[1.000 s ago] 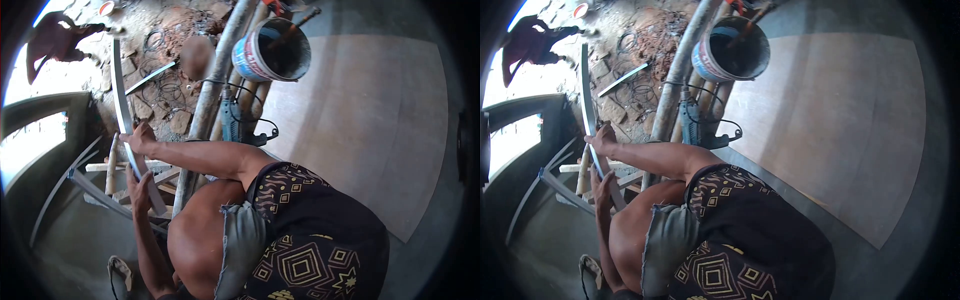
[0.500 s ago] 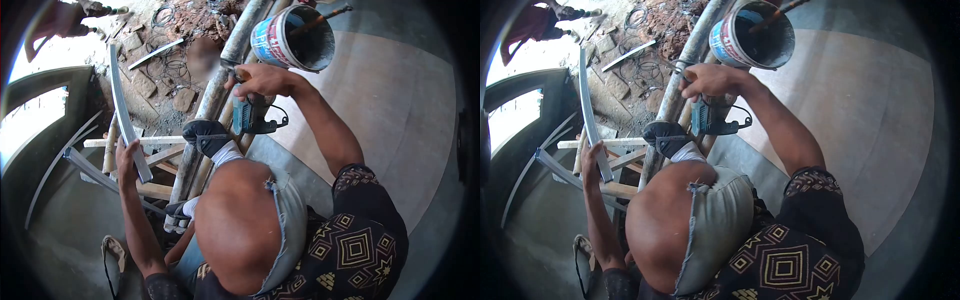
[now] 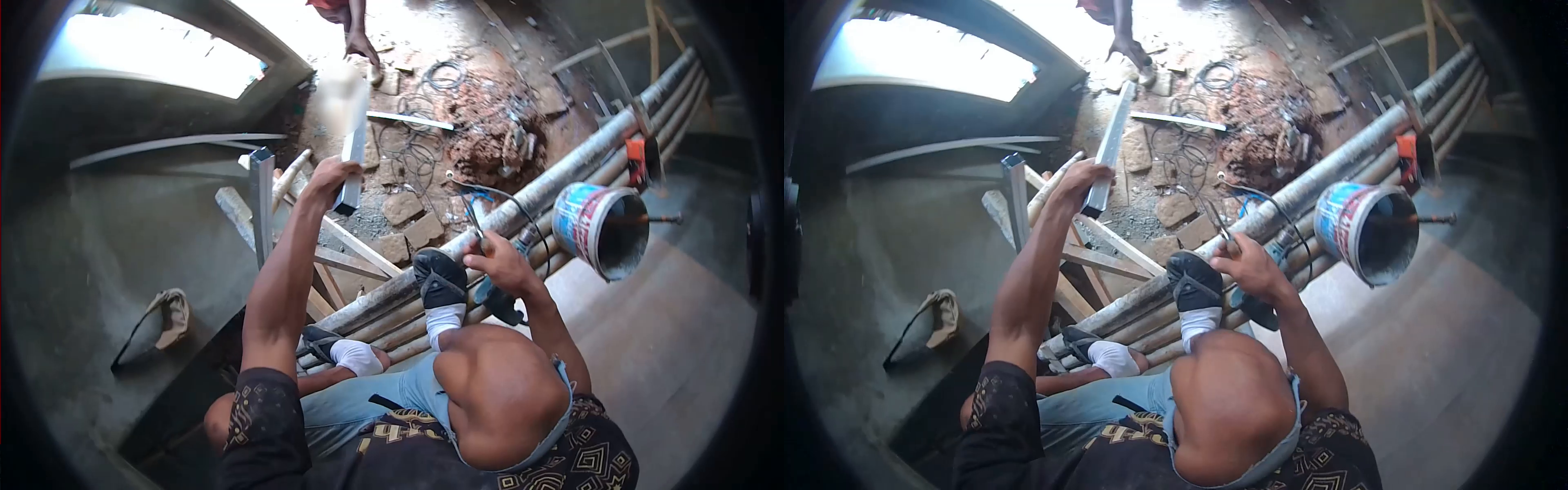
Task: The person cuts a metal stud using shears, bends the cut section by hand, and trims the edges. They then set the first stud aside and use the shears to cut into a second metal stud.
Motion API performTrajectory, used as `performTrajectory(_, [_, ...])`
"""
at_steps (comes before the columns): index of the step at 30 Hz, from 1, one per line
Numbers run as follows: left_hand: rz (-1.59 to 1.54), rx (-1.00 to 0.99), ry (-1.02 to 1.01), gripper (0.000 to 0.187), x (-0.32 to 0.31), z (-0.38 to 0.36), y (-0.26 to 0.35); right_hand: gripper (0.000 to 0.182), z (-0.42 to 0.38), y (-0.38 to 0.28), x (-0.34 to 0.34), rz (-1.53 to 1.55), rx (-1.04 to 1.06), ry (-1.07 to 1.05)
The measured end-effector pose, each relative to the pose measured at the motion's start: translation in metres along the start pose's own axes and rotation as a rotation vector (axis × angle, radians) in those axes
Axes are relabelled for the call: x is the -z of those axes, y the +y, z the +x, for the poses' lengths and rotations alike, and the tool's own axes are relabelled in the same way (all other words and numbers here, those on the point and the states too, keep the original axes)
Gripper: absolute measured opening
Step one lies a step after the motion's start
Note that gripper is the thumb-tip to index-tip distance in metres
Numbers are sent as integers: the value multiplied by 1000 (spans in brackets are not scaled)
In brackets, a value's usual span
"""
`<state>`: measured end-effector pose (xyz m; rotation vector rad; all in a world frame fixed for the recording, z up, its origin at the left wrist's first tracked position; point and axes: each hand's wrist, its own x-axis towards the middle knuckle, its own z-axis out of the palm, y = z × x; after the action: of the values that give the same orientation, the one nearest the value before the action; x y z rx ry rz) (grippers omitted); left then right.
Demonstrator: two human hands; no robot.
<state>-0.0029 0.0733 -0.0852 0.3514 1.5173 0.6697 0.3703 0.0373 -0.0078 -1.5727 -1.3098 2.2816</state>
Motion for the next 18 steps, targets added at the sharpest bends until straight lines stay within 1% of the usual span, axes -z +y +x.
performTrajectory(3, [15,25,29,23,4,8,12,30,5,15,11,-5,10,15])
performTrajectory(4, [-3,36,48,22,7,15,14,29,6,12,14,-55,22,39])
performTrajectory(6, [-91,33,2,20,12,29,12,29,1,-5,16,-69,-4,60])
performTrajectory(8, [-193,46,75,16,8,33,16,29,5,-1,24,-125,-7,81])
performTrajectory(9, [-225,88,52,20,11,39,18,28,5,-5,22,-105,-2,99])
performTrajectory(10, [-235,80,55,20,13,44,19,28,8,-7,22,-117,3,95])
performTrajectory(12, [-552,85,7,27,9,48,17,28,9,-5,22,-99,7,133])
performTrajectory(13, [-560,50,74,45,2,49,17,29,10,-8,20,-83,6,133])
performTrajectory(14, [-568,47,76,45,-1,46,16,29,11,-10,18,-91,7,130])
performTrajectory(16, [-869,-15,-31,61,-6,33,11,29,11,-16,14,2,-56,114])
performTrajectory(17, [-917,7,62,72,-13,27,8,29,10,-21,12,-4,-58,112])
performTrajectory(18, [-821,-22,220,62,-21,14,4,31,11,-27,9,66,-120,113])
